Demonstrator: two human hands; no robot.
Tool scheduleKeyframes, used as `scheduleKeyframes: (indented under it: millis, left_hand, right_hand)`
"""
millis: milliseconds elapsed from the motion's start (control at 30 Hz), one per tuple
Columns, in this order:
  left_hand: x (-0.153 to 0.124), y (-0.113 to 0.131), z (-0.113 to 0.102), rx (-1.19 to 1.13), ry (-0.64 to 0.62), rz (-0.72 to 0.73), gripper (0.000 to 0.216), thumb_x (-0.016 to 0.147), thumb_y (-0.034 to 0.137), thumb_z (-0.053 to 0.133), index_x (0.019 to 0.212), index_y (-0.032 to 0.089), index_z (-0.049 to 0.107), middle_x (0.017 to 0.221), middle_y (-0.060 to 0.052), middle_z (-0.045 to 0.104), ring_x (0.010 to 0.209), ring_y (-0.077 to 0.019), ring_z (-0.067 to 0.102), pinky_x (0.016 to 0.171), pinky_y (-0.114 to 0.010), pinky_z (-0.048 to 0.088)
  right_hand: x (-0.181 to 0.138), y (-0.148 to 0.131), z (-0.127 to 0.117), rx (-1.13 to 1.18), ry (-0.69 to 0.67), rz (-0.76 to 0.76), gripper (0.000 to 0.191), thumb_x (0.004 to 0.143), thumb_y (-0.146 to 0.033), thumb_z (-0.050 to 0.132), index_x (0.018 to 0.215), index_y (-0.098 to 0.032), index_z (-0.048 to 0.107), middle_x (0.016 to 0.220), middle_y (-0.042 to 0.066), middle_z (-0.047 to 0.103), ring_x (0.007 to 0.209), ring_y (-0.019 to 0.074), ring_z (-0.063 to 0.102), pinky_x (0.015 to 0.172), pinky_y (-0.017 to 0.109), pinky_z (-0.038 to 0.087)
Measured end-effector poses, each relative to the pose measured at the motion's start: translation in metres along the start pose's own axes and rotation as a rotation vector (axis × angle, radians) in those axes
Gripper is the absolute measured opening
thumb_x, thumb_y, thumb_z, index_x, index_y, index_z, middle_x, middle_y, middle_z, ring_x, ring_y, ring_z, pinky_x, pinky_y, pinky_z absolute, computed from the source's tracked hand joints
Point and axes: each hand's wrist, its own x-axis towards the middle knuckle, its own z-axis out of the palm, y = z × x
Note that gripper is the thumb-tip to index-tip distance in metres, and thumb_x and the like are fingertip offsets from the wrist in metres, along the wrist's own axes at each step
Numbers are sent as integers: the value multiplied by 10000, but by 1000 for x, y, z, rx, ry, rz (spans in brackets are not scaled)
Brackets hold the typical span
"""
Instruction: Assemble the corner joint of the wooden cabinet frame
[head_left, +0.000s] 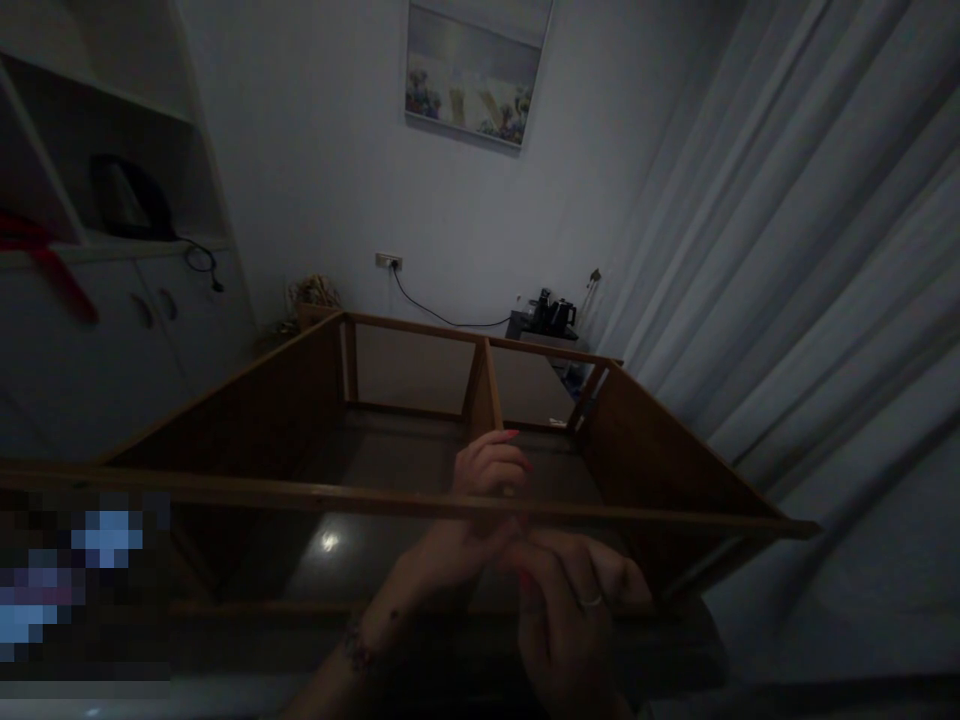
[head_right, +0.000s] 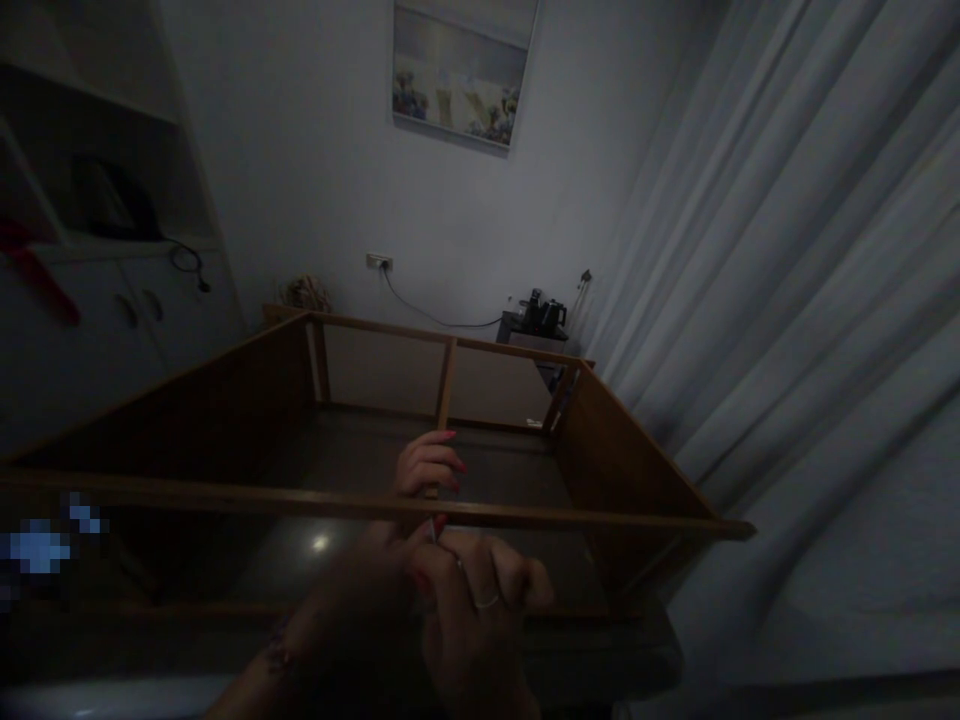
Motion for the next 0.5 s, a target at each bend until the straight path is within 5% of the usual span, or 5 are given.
scheduleKeyframes:
  millis: [500]
  left_hand:
    - [0,-4,4,-5,47,53,106,865,287,490,957,236,487,1079,-54,539,1247,-244,372,1026,-477,339]
  right_hand:
    - [8,-5,3,-111,135,-33,326,993,-292,390,856,-259,685,757,-18,710,700,139,526,672,353,250]
